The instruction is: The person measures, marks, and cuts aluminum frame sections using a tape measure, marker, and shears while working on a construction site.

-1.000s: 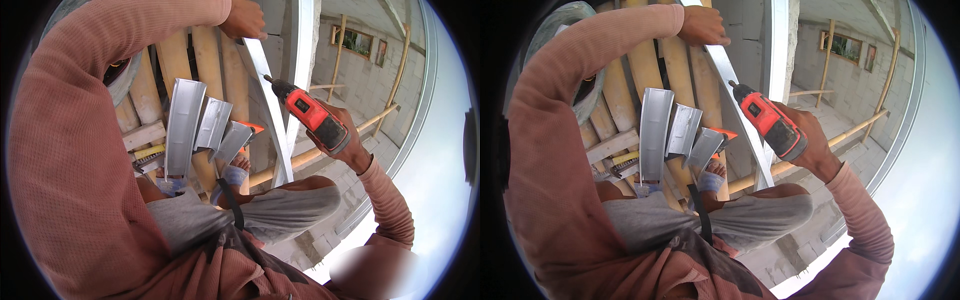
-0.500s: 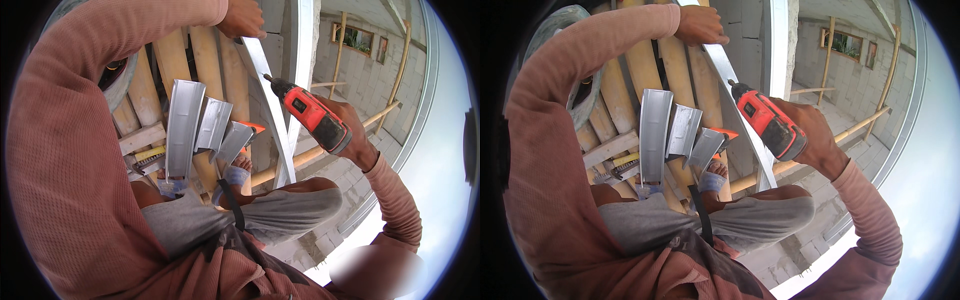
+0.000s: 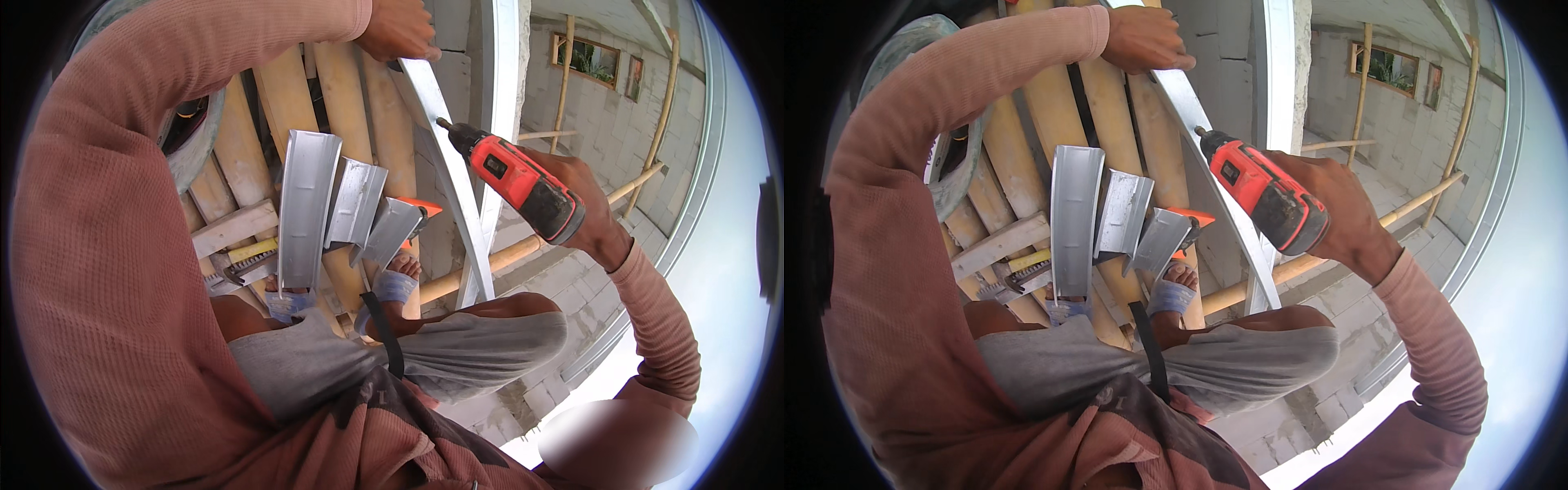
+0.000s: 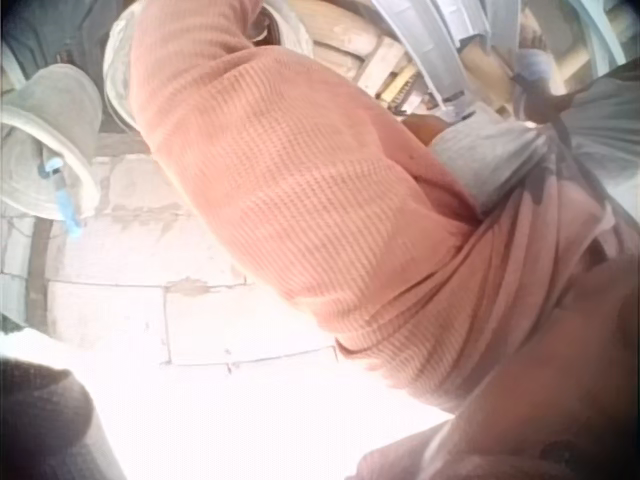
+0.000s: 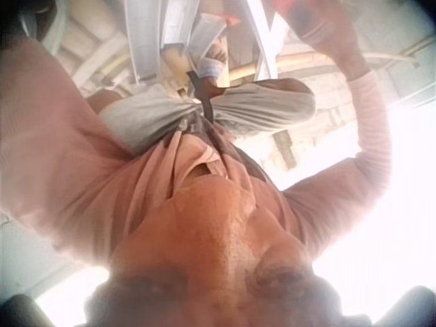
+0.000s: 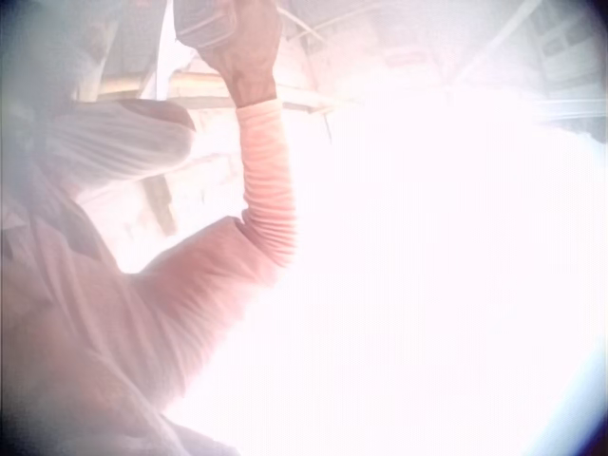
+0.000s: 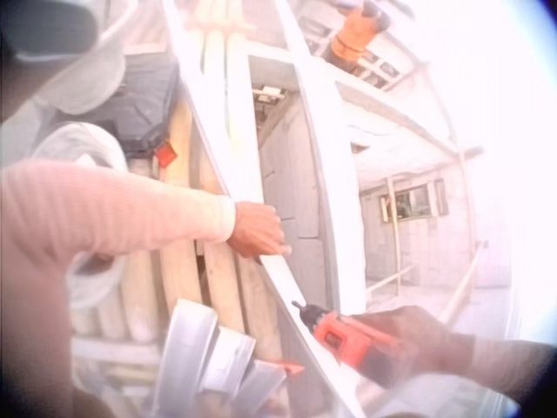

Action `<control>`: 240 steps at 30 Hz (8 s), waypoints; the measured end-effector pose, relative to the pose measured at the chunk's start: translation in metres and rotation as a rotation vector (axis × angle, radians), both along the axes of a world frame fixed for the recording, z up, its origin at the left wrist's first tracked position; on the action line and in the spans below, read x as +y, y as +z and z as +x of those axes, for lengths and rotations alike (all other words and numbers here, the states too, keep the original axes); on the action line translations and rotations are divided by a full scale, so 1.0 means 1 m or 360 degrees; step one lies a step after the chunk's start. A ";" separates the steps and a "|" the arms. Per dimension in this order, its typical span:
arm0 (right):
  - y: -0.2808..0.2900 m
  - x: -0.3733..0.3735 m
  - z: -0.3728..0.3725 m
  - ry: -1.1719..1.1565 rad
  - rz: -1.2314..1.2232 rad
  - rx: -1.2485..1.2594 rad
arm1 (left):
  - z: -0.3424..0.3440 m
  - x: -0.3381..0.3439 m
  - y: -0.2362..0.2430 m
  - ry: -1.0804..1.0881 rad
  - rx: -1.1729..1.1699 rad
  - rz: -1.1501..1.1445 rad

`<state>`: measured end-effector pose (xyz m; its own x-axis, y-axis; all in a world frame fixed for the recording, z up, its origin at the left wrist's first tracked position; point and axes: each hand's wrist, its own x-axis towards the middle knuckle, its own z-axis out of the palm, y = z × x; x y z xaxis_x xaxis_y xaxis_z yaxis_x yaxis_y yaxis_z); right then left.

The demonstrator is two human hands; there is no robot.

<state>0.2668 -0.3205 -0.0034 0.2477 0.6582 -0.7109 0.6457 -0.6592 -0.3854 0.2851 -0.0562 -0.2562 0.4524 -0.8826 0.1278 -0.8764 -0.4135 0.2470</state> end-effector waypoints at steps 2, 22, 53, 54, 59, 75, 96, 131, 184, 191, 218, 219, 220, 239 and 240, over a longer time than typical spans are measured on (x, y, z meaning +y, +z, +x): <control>0.000 -0.003 0.001 0.0013 -0.0001 0.0012 | 0.000 -0.003 0.003 -0.0002 0.0007 0.0021; -0.006 -0.015 0.009 -0.0096 0.0089 0.0081 | -0.010 0.007 0.028 -0.0111 0.0049 -0.0068; -0.004 -0.013 0.014 0.0018 0.0322 0.0030 | -0.012 -0.006 0.011 -0.0055 -0.0308 -0.0098; -0.004 -0.017 0.014 -0.0002 0.0307 0.0041 | -0.011 -0.008 0.012 -0.0052 -0.0279 -0.0080; -0.004 -0.018 0.013 0.0010 0.0319 -0.0031 | -0.014 -0.007 0.011 -0.0036 -0.0224 -0.0039; -0.004 -0.017 0.002 -0.0751 0.0198 0.0254 | -0.015 -0.009 0.012 0.0001 -0.0253 -0.0023; -0.001 -0.019 -0.010 -0.1199 -0.0319 0.0269 | -0.011 -0.009 0.015 -0.0026 -0.0246 0.0040; 0.003 -0.034 -0.026 -0.1187 -0.0284 0.0107 | -0.042 -0.050 0.020 0.0135 -0.0169 0.0131; -0.007 -0.030 -0.005 -0.0724 -0.0148 0.0016 | -0.033 -0.057 0.024 0.0205 0.0078 0.0346; 0.012 -0.074 -0.064 -0.1601 0.0530 -0.0014 | -0.053 -0.059 0.015 0.0495 -0.0218 0.0245; -0.154 -0.172 -0.124 -0.2788 0.1714 0.1078 | -0.229 -0.121 0.250 -0.1129 0.2209 -0.2250; -0.151 -0.172 -0.126 -0.2787 0.1680 0.1041 | -0.231 -0.121 0.257 -0.1038 0.2444 -0.2266; -0.148 -0.170 -0.127 -0.2789 0.1678 0.1037 | -0.230 -0.118 0.259 -0.0992 0.2561 -0.2267; -0.069 -0.128 -0.153 -0.2075 0.1400 0.1039 | -0.192 -0.101 0.099 0.1715 0.2681 -0.2501; -0.073 -0.131 -0.153 -0.2030 0.1354 0.1019 | -0.196 -0.102 0.100 0.1724 0.2570 -0.2388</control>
<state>0.1139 -0.4514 -0.0761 0.7252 0.5029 -0.4703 -0.5022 -0.0810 -0.8610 0.0891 -0.1587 -0.1559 0.8168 -0.0748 -0.5720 0.4930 0.6055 0.6248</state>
